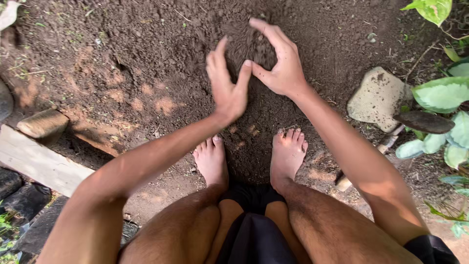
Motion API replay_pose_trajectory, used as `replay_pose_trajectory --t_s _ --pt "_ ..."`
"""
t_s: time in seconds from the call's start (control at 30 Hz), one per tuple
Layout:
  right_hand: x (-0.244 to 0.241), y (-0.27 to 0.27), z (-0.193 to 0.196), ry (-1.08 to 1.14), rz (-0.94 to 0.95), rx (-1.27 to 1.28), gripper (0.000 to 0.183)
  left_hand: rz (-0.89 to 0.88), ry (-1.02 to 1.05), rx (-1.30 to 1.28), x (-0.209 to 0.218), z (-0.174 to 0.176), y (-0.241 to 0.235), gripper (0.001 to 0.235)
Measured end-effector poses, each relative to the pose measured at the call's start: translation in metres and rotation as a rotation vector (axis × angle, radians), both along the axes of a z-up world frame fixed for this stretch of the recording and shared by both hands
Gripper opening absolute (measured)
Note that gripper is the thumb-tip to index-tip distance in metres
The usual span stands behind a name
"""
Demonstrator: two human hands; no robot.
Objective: The person kneels on the ground and uses both hands to break up clumps of soil, remove small debris, and smooth the surface of a garden bed. A shovel is visible nearby but not used during the clip.
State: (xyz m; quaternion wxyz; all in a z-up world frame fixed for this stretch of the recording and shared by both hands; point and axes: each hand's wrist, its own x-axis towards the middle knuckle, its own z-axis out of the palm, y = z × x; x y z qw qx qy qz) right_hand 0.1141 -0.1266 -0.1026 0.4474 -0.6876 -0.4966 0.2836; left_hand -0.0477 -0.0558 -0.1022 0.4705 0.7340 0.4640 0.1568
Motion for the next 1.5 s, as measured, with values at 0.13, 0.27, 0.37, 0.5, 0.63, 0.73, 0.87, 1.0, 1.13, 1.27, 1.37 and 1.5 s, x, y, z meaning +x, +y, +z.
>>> replay_pose_trajectory --t_s 0.13,0.27,0.37,0.5,0.63,0.73,0.87,1.0,1.13,1.27,1.37,1.5 --pt "-0.003 -0.009 0.019 0.114 -0.085 -0.047 0.050 0.138 -0.365 -0.252 0.014 0.008 -0.008 0.044" --pt "0.013 -0.031 0.041 0.157 -0.123 -0.107 0.025 0.071 -0.355 -0.385 0.020 0.004 0.010 0.046" --pt "0.025 -0.056 0.056 0.194 -0.062 -0.036 0.024 -0.007 -0.210 -0.400 0.018 0.005 0.015 0.059" --pt "0.041 -0.065 0.068 0.041 0.021 -0.049 0.037 -0.108 -0.183 -0.502 0.028 0.018 0.029 0.060" --pt "0.048 -0.067 0.067 -0.384 0.137 -0.270 0.062 -0.127 -0.204 -0.692 0.030 0.028 0.042 0.045" --pt "0.057 -0.069 0.061 -0.282 0.104 -0.408 0.040 -0.130 -0.255 -0.499 0.032 0.028 0.051 0.045" --pt "0.057 -0.073 0.049 -0.282 0.073 -0.342 0.037 -0.135 -0.278 -0.509 0.017 0.025 0.057 0.029" --pt "0.045 -0.061 0.029 -0.343 0.031 -0.340 0.038 -0.297 -0.176 -0.408 0.005 0.024 0.058 0.031" --pt "0.047 -0.039 0.015 -0.395 -0.003 -0.450 0.024 -0.276 -0.024 -0.414 0.011 0.036 0.059 0.041" --pt "0.053 -0.039 0.015 -0.335 0.044 -0.400 0.025 -0.353 0.030 -0.259 0.015 0.061 0.056 0.036" --pt "0.056 -0.046 0.021 -0.348 -0.014 -0.365 0.023 -0.437 -0.061 0.577 0.010 0.081 0.053 0.045" --pt "0.052 -0.065 0.027 -0.050 -0.231 -0.216 0.018 -0.854 0.127 0.590 -0.009 0.082 0.044 0.052"
